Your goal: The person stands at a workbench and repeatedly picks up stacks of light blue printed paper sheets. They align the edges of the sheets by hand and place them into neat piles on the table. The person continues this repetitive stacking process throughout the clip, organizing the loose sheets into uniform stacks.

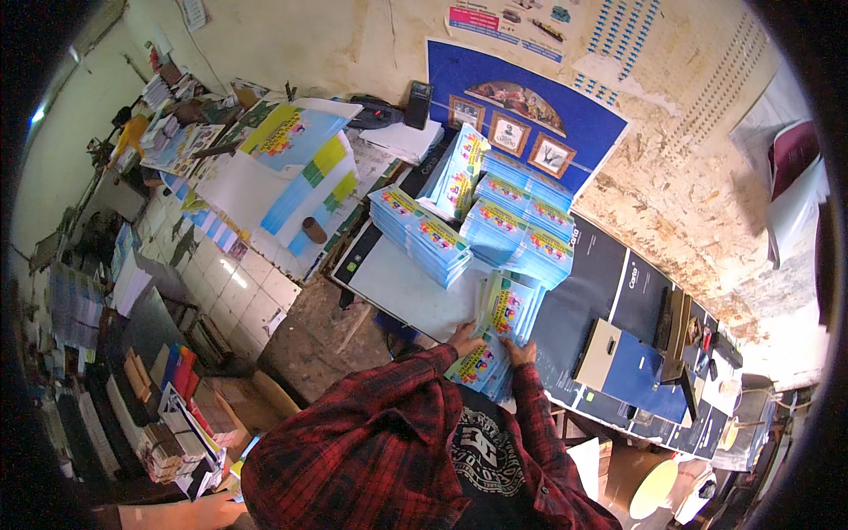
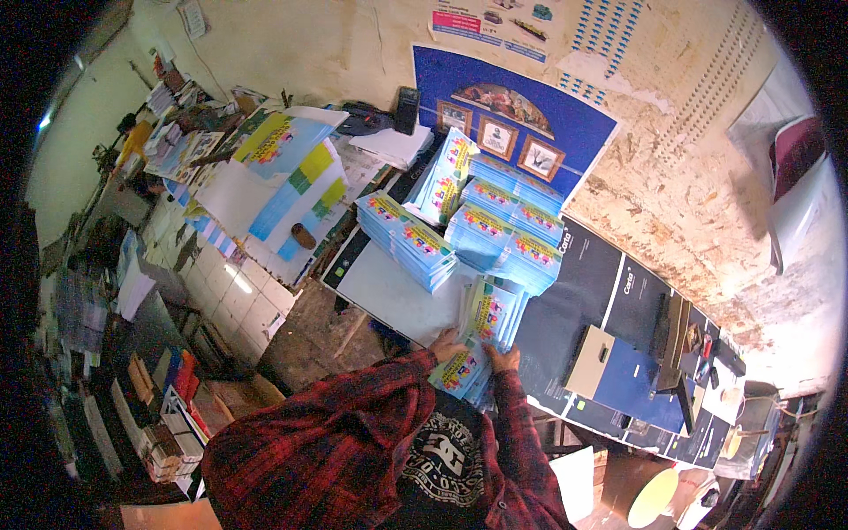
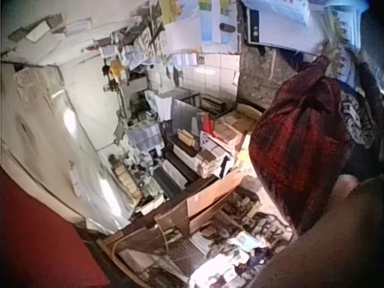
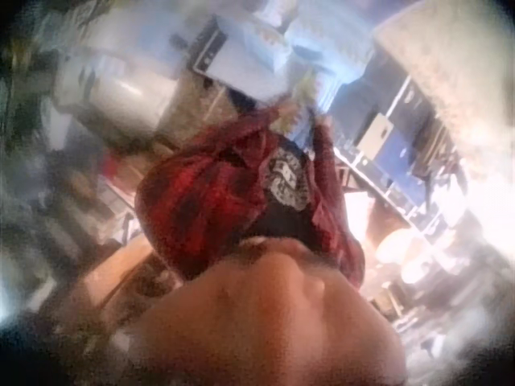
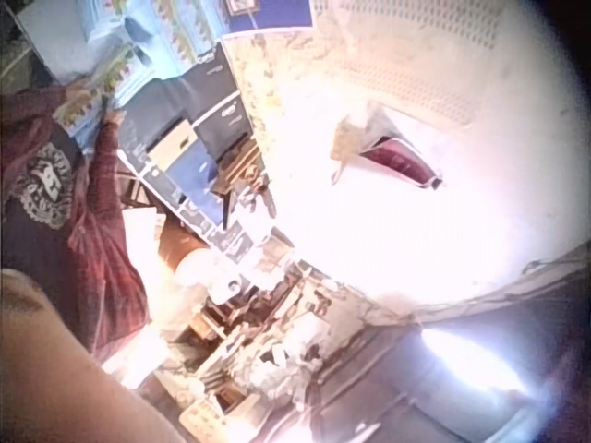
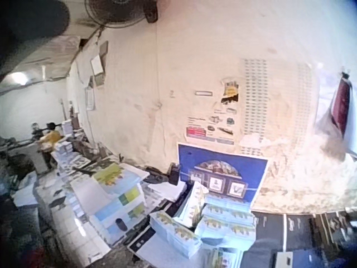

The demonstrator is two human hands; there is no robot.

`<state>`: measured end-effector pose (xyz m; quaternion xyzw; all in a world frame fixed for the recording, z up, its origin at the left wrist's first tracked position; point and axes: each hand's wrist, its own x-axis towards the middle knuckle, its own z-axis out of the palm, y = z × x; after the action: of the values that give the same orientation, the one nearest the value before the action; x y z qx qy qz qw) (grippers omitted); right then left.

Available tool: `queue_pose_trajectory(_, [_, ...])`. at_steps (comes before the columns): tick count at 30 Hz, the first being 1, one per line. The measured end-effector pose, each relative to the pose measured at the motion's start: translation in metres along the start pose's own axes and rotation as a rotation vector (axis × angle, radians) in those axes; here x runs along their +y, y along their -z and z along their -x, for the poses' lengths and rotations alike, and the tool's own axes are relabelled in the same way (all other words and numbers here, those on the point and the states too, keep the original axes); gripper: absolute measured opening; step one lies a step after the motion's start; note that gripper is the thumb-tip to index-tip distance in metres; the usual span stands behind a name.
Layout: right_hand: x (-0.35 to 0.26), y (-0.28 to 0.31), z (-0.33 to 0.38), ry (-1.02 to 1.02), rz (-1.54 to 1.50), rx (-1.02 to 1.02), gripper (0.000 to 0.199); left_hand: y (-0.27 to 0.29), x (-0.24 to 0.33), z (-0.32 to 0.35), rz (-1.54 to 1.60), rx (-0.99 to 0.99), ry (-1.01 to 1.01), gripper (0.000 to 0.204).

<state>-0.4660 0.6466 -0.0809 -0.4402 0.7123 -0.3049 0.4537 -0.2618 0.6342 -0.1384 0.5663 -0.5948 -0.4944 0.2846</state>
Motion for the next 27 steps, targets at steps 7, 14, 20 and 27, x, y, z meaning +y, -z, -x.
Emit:
queue_pose_trajectory(7, [-0.11,0.04,0.036,0.466,0.562,0.026,0.064,0.109,0.212,0.057,-0.04,0.519,-0.629,0.077])
queue_pose_trajectory(14, [-0.084,-0.035,0.007,0.514,1.091,-0.05,0.075,0.088,0.145,-0.002,-1.096,-0.205,-0.52,0.096])
queue_pose_trajectory(20, [-0.068,-0.025,0.004,0.54,0.978,-0.147,0.05,0.076,0.084,-0.024,-1.019,-0.241,-0.557,0.039])
queue_pose_trajectory(27, [-0.095,-0.047,0.011,0.632,1.063,0.007,0.09,0.107,0.09,-0.015,-1.064,-0.224,-0.525,0.074])
